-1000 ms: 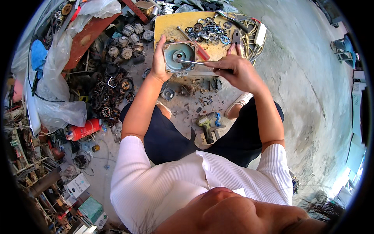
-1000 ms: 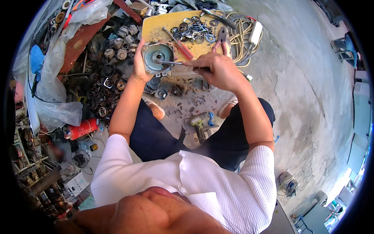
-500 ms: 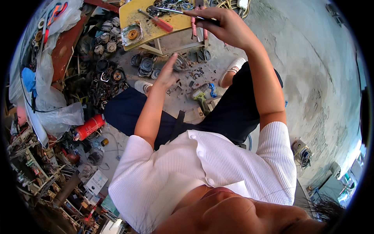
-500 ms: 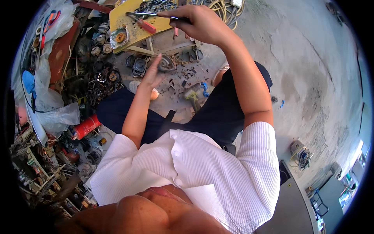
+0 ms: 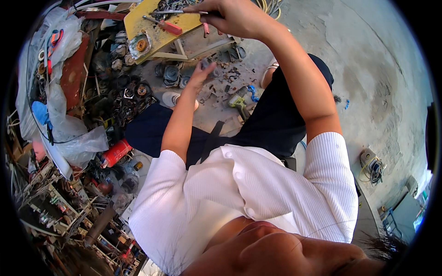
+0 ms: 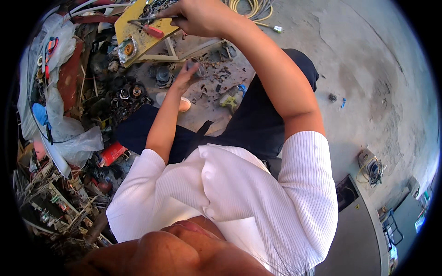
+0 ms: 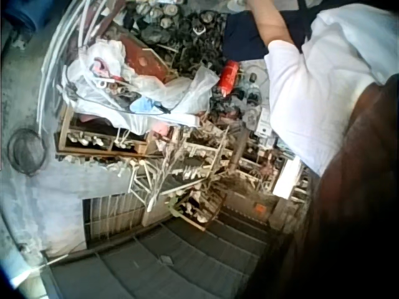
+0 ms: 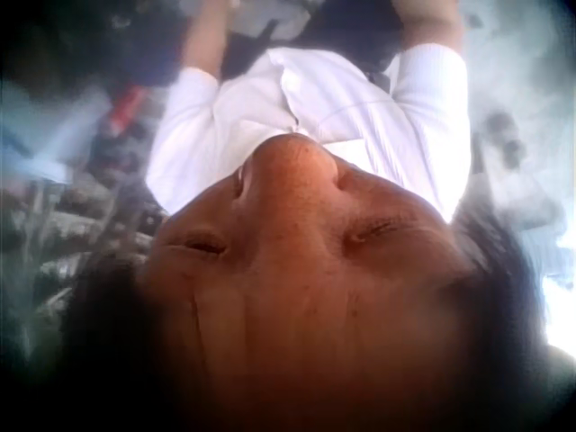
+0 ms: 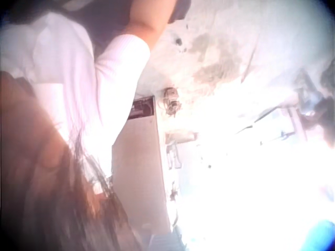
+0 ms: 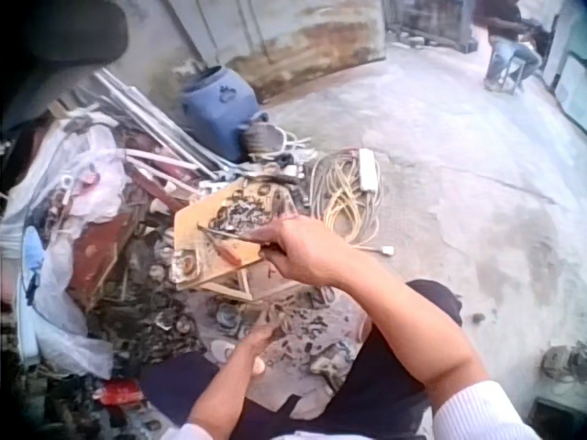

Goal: The person holds a metal motor housing and uses a screwdriver to pry and remove a small metal gear from the center of the housing.

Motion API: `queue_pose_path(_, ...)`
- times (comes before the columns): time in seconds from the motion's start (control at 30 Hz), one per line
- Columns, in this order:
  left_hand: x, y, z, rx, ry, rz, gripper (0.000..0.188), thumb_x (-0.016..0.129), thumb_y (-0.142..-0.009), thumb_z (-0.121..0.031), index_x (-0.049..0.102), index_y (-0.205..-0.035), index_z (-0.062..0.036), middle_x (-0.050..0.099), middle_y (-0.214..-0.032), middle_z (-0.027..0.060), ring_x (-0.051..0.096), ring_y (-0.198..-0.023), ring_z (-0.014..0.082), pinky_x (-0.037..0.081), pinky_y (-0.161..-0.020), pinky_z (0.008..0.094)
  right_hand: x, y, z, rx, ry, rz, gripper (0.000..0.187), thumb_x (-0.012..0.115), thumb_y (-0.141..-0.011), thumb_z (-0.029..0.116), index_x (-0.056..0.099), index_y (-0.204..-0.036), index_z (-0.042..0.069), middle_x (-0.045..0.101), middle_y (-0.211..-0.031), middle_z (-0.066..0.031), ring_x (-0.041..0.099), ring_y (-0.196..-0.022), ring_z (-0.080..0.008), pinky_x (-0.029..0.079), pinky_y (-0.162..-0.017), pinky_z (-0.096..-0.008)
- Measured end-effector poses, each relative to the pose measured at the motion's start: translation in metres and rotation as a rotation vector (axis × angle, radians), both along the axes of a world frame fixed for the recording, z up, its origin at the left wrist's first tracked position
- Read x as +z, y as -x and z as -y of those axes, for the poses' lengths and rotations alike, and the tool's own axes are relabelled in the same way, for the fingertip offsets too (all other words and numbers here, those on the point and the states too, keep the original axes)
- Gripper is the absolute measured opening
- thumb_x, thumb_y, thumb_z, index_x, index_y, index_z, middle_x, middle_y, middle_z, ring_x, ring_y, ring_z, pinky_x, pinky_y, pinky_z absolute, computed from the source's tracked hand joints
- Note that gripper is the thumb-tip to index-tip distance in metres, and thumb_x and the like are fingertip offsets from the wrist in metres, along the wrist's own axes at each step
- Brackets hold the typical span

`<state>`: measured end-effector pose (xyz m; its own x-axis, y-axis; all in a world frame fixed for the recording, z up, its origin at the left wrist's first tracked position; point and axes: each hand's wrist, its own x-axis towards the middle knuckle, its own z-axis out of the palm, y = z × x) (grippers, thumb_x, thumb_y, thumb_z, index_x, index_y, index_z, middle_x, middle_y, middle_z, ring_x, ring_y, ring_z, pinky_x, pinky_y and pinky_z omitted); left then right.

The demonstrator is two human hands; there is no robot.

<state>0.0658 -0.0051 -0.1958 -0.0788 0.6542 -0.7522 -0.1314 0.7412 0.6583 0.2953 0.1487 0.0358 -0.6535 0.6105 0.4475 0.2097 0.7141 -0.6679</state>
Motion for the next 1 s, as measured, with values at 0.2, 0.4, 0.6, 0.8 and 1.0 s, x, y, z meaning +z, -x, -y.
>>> queue_pose_path(0.2, 0.077, 0.032, 0.044, 0.044, -0.371, 0.523, 0.100, 0.086, -0.061, -0.058, 0.048, -0.140, -0.0083, 0.057, -0.136, 0.0067, 0.055, -0.126, 0.0274, 0.041, -0.111, 0.0440, -0.014, -0.009, 0.017, 0.258, 0.185, 0.453, 0.037, 0.064, -0.090, 0.008, 0.068, -0.125, 0.019, 0.073, -0.098, -0.0113, 0.068, -0.079, -0.0260, 0.054, -0.076, -0.0381)
queue_pose_path(0.4, 0.123, 0.021, 0.052, 0.076, -0.540, 0.494, 0.104, 0.089, -0.058, -0.055, 0.048, -0.140, -0.0078, 0.058, -0.135, 0.0050, 0.056, -0.125, 0.0219, 0.043, -0.109, 0.0414, -0.019, -0.009, 0.036, 0.428, 0.308, 0.598, 0.037, 0.067, -0.084, 0.005, 0.072, -0.119, 0.017, 0.073, -0.099, -0.0131, 0.069, -0.084, -0.0287, 0.053, -0.079, -0.0387)
queue_pose_path(0.6, 0.137, 0.023, 0.054, 0.017, -0.555, 0.396, 0.113, 0.091, -0.053, -0.058, 0.045, -0.142, -0.0045, 0.057, -0.133, 0.0055, 0.056, -0.123, 0.0193, 0.043, -0.107, 0.0381, -0.016, -0.008, 0.046, 0.399, 0.195, 0.515, 0.039, 0.070, -0.082, 0.004, 0.072, -0.118, 0.020, 0.074, -0.099, -0.0100, 0.068, -0.084, -0.0299, 0.052, -0.077, -0.0393)
queue_pose_path(0.8, 0.149, 0.022, 0.051, 0.002, -0.605, 0.315, 0.117, 0.091, -0.053, -0.057, 0.042, -0.144, -0.0019, 0.057, -0.134, 0.0063, 0.056, -0.124, 0.0191, 0.044, -0.106, 0.0361, -0.012, -0.009, 0.047, 0.424, 0.192, 0.539, 0.040, 0.070, -0.082, 0.004, 0.072, -0.118, 0.020, 0.074, -0.098, -0.0102, 0.068, -0.083, -0.0285, 0.052, -0.075, -0.0378)
queue_pose_path(1.0, 0.147, 0.014, 0.050, 0.053, -0.656, 0.258, 0.117, 0.095, -0.052, -0.049, 0.040, -0.145, -0.0028, 0.055, -0.135, 0.0066, 0.054, -0.125, 0.0214, 0.044, -0.106, 0.0367, -0.027, -0.009, 0.034, 0.586, 0.407, 0.460, 0.038, 0.068, -0.085, 0.003, 0.070, -0.122, 0.012, 0.074, -0.103, -0.0092, 0.069, -0.086, -0.0221, 0.054, -0.080, -0.0319)
